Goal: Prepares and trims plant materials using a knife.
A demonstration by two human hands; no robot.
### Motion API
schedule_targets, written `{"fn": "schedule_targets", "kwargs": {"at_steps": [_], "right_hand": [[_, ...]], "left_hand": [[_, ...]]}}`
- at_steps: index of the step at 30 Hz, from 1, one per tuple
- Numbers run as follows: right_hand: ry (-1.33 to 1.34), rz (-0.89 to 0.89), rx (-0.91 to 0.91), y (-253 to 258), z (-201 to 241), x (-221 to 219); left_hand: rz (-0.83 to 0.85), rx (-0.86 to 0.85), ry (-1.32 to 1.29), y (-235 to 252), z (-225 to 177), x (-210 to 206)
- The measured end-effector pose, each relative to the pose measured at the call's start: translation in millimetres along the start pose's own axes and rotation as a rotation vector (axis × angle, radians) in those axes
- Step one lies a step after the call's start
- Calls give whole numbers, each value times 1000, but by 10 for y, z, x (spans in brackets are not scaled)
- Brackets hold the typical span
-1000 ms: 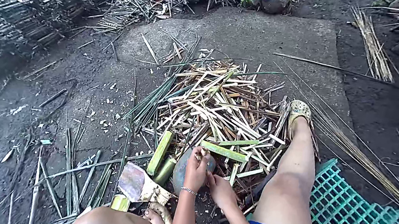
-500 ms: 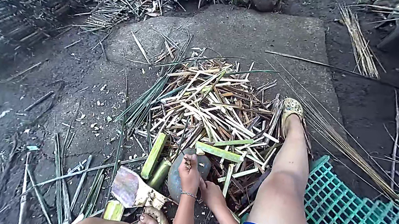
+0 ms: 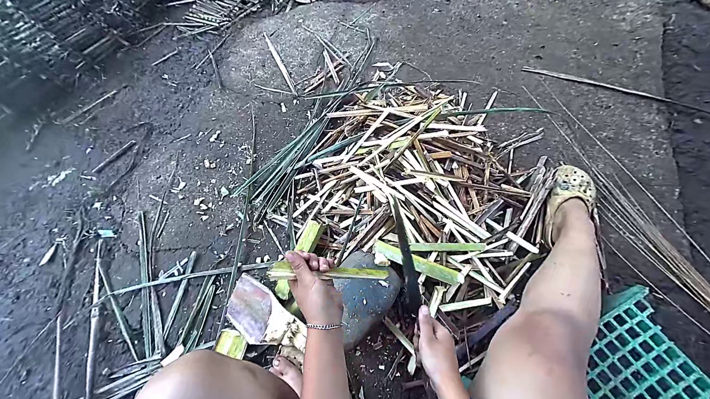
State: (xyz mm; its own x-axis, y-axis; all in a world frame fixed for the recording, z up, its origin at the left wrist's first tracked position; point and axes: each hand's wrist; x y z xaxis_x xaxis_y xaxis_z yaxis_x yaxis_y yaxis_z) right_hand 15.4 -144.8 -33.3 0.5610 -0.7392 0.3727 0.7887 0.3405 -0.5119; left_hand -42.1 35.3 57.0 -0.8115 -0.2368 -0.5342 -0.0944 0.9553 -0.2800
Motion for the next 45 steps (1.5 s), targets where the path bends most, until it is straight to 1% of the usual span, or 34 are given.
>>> {"fn": "schedule_targets", "kwargs": {"at_steps": [3, 6, 8, 11, 13, 15, 17, 19, 21, 25, 27, 30, 32, 36, 45], "right_hand": [[170, -23, -12, -30, 54, 34], [241, -33, -9, -43, 122, 67], [258, -36, -8, -55, 135, 78], [256, -26, -12, -83, 120, 75], [248, -9, -3, -94, 113, 50], [213, 14, 43, -88, 90, 13], [174, 6, 107, -84, 76, -31], [144, -16, 159, -84, 110, -57], [172, -39, 193, -75, 139, -60], [318, -132, 247, -45, 135, -46], [391, -129, 246, -24, 102, 17], [553, -42, 231, -13, 74, 103], [600, 14, 221, -34, 85, 115], [614, 47, 234, -64, 95, 69], [644, 60, 273, -118, 87, 50]], "left_hand": [[71, -54, 182, 96, 244, 164], [135, -42, 350, 135, 507, 300], [193, -43, 378, 147, 614, 365], [246, -45, 378, 154, 638, 391], [269, -54, 355, 151, 655, 403], [297, -70, 314, 117, 670, 404], [332, -32, 259, 59, 647, 392], [372, 85, 172, -15, 576, 333], [407, 215, 95, -90, 492, 263], [435, 352, 20, -122, 394, 198], [426, 431, -39, -123, 371, 205], [415, 522, -132, -159, 354, 196], [435, 548, -195, -162, 366, 183], [480, 591, -270, -124, 337, 188], [458, 548, -375, -153, 275, 163]]}}
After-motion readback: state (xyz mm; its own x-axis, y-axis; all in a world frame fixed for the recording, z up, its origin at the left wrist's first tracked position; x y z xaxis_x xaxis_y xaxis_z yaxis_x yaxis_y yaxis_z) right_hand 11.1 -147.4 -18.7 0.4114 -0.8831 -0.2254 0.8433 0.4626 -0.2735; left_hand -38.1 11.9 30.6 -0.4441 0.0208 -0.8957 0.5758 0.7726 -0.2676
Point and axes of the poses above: each hand's wrist, its own y-axis towards the middle knuckle, its own x-axis out of the back of the hand, z = x × y, and after that the axes turned 5 degrees about -z, right-handed
